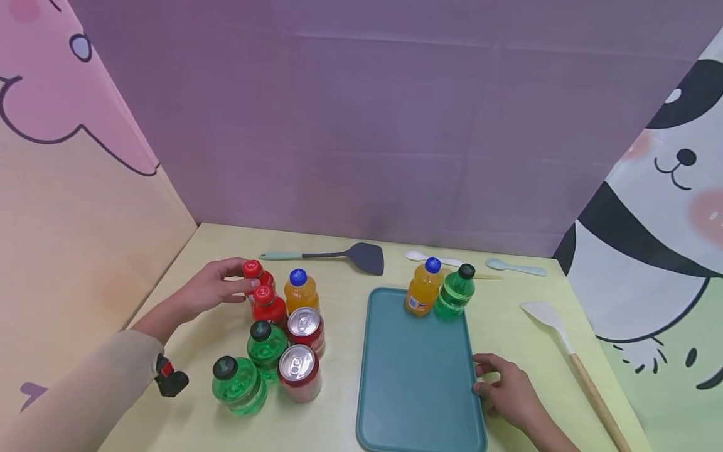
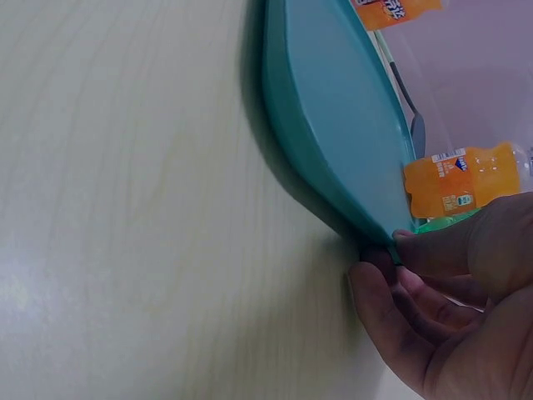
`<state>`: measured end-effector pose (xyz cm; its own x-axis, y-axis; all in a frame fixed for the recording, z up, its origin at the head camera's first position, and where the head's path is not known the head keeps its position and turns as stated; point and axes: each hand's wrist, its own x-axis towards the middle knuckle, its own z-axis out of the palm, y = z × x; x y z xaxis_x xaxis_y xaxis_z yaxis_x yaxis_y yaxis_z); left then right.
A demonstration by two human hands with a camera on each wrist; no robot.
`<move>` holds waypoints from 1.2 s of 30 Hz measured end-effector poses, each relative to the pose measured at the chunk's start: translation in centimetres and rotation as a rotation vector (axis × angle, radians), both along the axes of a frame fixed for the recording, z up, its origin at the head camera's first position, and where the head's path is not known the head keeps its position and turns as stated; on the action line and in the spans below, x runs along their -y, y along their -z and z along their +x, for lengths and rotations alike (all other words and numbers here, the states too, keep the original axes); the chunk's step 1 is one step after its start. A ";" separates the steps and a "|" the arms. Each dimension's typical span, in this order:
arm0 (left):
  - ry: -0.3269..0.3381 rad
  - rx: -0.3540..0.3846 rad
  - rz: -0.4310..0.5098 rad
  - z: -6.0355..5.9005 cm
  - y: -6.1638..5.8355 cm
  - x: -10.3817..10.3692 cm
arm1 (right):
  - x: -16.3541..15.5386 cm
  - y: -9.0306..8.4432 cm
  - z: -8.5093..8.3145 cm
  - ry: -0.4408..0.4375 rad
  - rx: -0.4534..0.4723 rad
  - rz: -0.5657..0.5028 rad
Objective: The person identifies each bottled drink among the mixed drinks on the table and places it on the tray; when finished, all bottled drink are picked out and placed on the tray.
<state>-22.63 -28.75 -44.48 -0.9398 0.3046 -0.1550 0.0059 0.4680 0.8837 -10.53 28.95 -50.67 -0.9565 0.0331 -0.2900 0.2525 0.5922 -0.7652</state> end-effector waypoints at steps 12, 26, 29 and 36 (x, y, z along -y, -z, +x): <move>-0.179 -0.105 -0.030 1.0 -1.7 1.6 | 0.2 -0.2 -0.1 -0.002 -0.018 0.002; -0.284 -0.273 -0.022 1.6 -10.9 -0.5 | 0.3 -0.6 -0.1 -0.017 -0.012 0.010; -0.313 -0.326 0.016 1.7 -12.9 -1.8 | 0.3 -0.6 -0.1 -0.014 -0.010 0.010; -0.275 -0.360 0.083 1.8 -16.3 -6.4 | 0.2 -0.6 0.1 0.001 0.001 0.001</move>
<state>-20.82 -22.31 -28.18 -0.9770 0.0343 0.2104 0.2049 0.4231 0.8826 -10.46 28.77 -50.11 -0.9561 0.0344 -0.2910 0.2540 0.5927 -0.7644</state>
